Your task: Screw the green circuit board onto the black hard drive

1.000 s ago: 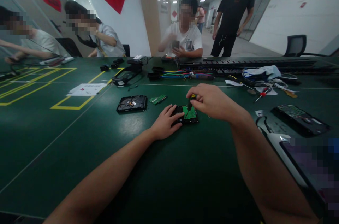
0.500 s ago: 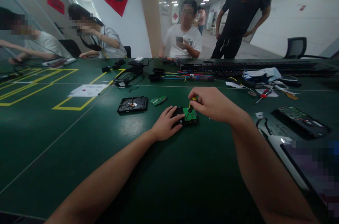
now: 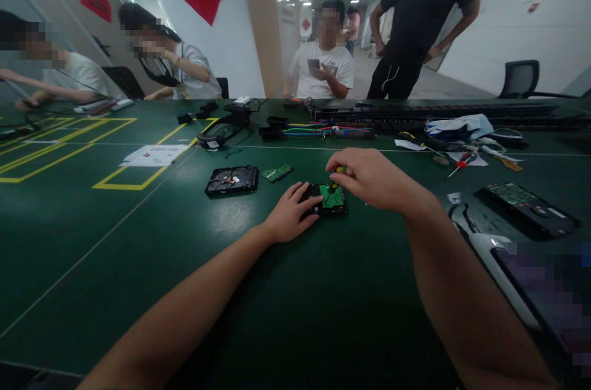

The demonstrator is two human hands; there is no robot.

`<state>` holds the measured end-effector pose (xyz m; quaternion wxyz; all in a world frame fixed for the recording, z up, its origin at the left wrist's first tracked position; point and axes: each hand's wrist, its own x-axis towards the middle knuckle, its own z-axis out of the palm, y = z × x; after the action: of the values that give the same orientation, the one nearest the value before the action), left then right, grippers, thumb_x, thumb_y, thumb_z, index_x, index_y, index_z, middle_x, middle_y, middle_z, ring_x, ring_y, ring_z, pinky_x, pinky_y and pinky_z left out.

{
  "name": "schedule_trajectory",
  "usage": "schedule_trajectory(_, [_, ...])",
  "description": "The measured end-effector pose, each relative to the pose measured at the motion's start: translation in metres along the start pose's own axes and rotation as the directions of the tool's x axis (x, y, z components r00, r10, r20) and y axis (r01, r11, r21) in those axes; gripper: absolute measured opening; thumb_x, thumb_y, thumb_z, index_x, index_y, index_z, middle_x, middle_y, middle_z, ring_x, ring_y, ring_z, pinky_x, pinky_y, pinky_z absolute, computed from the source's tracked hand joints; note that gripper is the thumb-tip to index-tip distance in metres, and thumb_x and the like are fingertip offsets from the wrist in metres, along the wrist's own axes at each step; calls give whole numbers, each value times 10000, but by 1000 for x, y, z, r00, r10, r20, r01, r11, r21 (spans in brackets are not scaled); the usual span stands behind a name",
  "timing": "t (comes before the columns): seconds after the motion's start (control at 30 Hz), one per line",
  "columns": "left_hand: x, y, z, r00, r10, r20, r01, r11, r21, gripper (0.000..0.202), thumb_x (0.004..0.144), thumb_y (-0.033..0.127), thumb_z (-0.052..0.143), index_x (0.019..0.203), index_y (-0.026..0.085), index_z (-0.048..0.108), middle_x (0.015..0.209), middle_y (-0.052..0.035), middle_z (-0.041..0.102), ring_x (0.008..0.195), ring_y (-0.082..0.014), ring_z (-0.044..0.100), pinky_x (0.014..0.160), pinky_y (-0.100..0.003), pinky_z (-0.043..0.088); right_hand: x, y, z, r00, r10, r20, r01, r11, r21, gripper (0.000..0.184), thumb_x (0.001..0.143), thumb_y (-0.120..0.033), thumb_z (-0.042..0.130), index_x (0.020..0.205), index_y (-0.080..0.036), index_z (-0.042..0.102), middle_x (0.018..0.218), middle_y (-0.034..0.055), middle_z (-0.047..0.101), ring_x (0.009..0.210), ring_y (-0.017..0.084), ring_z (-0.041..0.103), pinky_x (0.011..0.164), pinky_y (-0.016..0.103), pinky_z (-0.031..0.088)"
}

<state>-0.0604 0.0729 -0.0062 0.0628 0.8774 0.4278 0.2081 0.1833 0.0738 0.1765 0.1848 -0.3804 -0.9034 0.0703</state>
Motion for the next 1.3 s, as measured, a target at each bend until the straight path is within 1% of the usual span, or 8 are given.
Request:
schedule_trajectory(0.1, [0,0,0,1000,-4,7,4,1000,7,541,1042,459,644,1565,346,558,1758,-85,285,1625,-400,215,1275,-656,327,-1,1,0,1000,17,-6,-17,1000,-4,206,953,-197,614,1131,-166,712,1084,94,770,886,212,658,809,336,445])
schedule_trajectory(0.27, [0,-1,1,1000,-4,4,4,1000,-6,543,1038,458,648,1562,348,562,1759,-81,284,1626,-398,214,1279,-650,324,-1,-1,1,999,52,-6,-52,998,-29,167,906,-199,619,1047,-147,692,1035,114,721,849,213,624,761,327,435])
schedule_trajectory(0.57, [1,0,0,1000,-4,3,4,1000,2,538,1032,445,658,1554,347,570,1756,-76,292,1623,-399,221,1279,-648,327,-2,0,1,1000,-11,7,12,1000,-8,209,892,-146,593,1059,-168,717,1007,92,710,833,209,599,773,332,425])
schedule_trajectory(0.7, [1,0,1,1000,5,1,-5,1000,6,538,1036,445,653,1556,333,571,1753,-94,293,1623,-405,219,1281,-643,324,0,0,1,1000,-29,3,29,999,-18,164,989,-233,582,1039,-176,727,1016,98,718,890,222,617,811,341,432])
schedule_trajectory(0.8, [1,-1,1,1000,4,-2,-4,1000,4,541,1036,455,652,1558,341,567,1754,-88,294,1622,-406,222,1277,-650,328,1,0,3,999,-30,16,30,999,-42,204,1045,-284,547,1017,-190,726,996,95,725,943,235,629,854,355,438])
schedule_trajectory(0.97, [1,0,1,1000,1,-4,-1,1000,-6,546,1037,451,656,1566,356,556,1758,-75,289,1621,-405,227,1275,-656,330,1,-1,4,1000,10,11,-10,999,-46,161,1012,-229,554,1071,-188,698,1075,107,731,966,240,640,875,368,457])
schedule_trajectory(1.07, [1,-1,1,1000,4,-3,-4,1000,-5,543,1039,449,653,1565,356,557,1759,-75,287,1621,-403,229,1279,-651,326,0,-1,4,999,45,-7,-45,998,-52,140,962,-214,587,1055,-178,685,1065,119,720,951,251,635,867,380,465])
schedule_trajectory(1.3, [1,-1,1,1000,5,-6,-5,1000,2,536,1041,453,650,1559,346,566,1757,-84,287,1621,-403,226,1279,-643,326,-1,0,2,999,-28,19,29,999,-35,176,969,-167,550,1052,-178,705,1082,120,708,985,255,637,900,388,468])
